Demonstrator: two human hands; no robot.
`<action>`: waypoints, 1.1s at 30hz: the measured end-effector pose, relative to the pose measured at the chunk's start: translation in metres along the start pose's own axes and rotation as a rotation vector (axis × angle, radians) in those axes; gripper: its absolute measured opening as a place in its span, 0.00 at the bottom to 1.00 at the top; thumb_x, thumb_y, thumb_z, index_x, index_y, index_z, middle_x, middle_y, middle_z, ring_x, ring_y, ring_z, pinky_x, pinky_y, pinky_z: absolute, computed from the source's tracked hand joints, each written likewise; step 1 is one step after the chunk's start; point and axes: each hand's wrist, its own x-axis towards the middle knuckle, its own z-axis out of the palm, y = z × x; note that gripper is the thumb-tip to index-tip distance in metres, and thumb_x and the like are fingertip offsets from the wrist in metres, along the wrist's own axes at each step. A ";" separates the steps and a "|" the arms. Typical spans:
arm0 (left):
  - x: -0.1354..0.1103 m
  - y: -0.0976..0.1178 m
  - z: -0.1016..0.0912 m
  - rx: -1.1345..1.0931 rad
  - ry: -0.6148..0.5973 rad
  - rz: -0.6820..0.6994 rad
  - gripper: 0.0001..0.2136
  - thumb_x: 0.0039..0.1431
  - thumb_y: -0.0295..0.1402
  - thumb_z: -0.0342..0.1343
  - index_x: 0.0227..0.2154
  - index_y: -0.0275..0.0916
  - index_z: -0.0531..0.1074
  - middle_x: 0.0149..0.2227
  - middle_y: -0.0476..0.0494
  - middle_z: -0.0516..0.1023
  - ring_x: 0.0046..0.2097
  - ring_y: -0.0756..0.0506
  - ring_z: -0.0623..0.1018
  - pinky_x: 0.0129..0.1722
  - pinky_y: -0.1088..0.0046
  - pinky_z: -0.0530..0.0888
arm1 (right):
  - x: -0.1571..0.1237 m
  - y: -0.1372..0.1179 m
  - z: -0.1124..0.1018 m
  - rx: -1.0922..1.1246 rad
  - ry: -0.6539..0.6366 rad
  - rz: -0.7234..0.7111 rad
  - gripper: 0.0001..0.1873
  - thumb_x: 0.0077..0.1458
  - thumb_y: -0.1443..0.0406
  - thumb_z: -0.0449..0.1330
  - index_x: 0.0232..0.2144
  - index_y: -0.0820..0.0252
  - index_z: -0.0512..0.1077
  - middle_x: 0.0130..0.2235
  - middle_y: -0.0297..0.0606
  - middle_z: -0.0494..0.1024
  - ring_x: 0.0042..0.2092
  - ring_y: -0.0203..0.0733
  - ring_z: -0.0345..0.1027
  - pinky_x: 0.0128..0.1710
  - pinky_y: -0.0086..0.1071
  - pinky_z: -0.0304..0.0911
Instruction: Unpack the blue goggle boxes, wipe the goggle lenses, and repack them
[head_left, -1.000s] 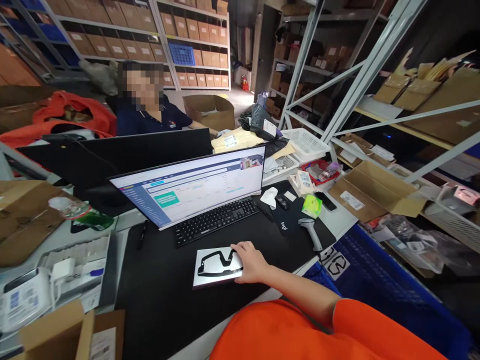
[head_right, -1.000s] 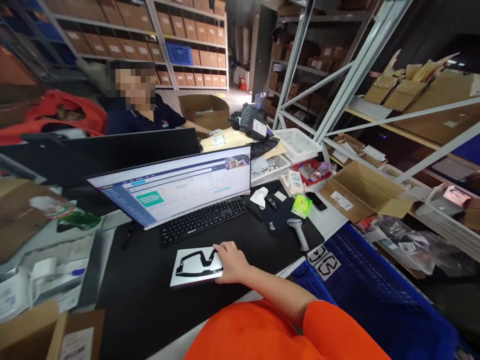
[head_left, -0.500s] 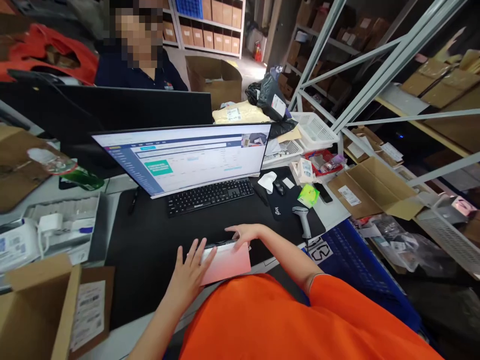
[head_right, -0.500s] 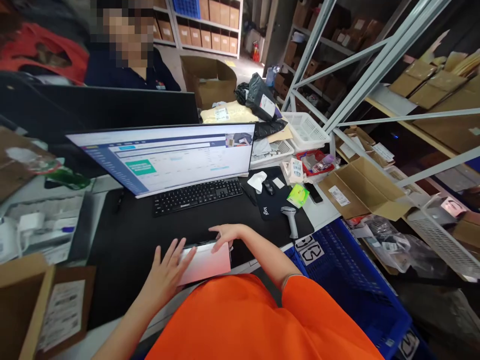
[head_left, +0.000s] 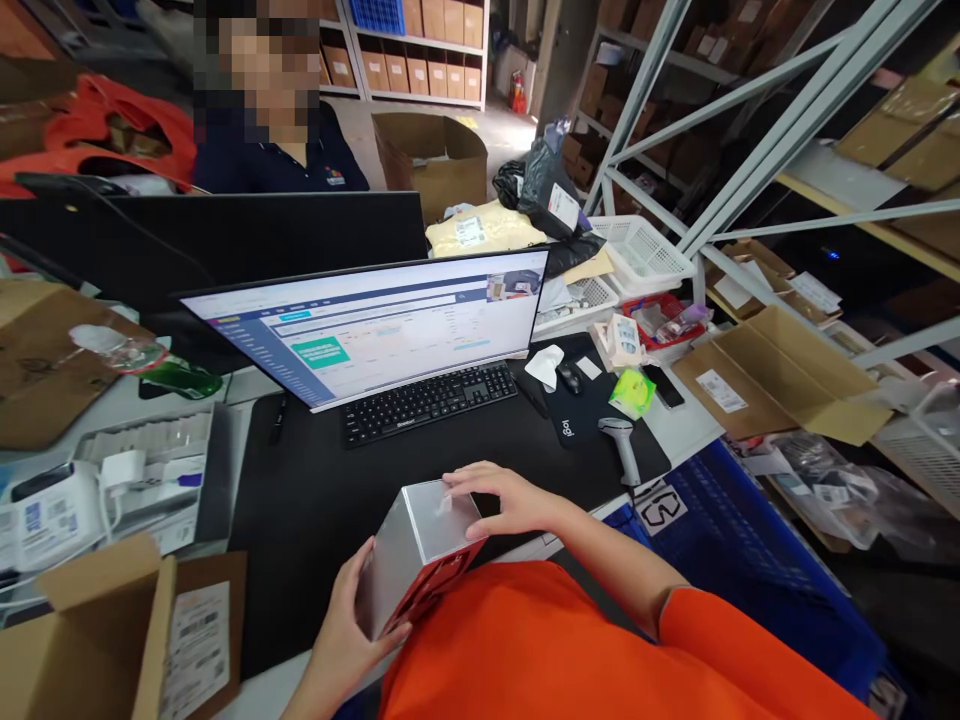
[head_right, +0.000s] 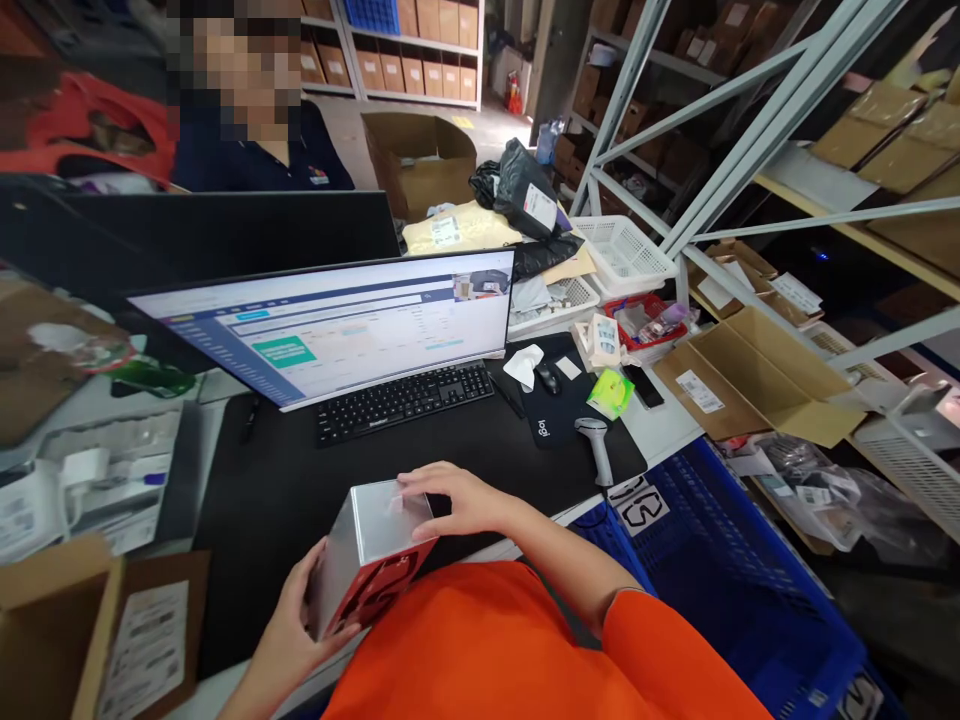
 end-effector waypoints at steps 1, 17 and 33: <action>-0.002 0.000 -0.003 -0.013 -0.016 -0.017 0.51 0.45 0.54 0.67 0.68 0.41 0.49 0.69 0.30 0.55 0.69 0.26 0.61 0.66 0.48 0.66 | 0.003 -0.001 0.002 0.022 0.027 -0.034 0.30 0.51 0.56 0.73 0.56 0.51 0.75 0.62 0.42 0.74 0.64 0.49 0.64 0.66 0.46 0.55; 0.050 -0.019 -0.017 -0.469 -0.625 -0.471 0.57 0.34 0.54 0.74 0.68 0.45 0.56 0.66 0.32 0.67 0.66 0.29 0.68 0.64 0.50 0.67 | 0.007 0.091 0.086 0.074 0.353 0.498 0.08 0.65 0.69 0.57 0.31 0.59 0.71 0.47 0.41 0.82 0.48 0.43 0.76 0.50 0.38 0.68; 0.096 -0.034 -0.004 -0.581 -0.670 -0.527 0.42 0.44 0.51 0.70 0.62 0.41 0.66 0.65 0.36 0.70 0.65 0.30 0.69 0.67 0.50 0.64 | -0.022 0.186 0.021 0.096 0.589 0.837 0.15 0.66 0.59 0.61 0.49 0.63 0.73 0.48 0.41 0.77 0.46 0.44 0.75 0.46 0.42 0.74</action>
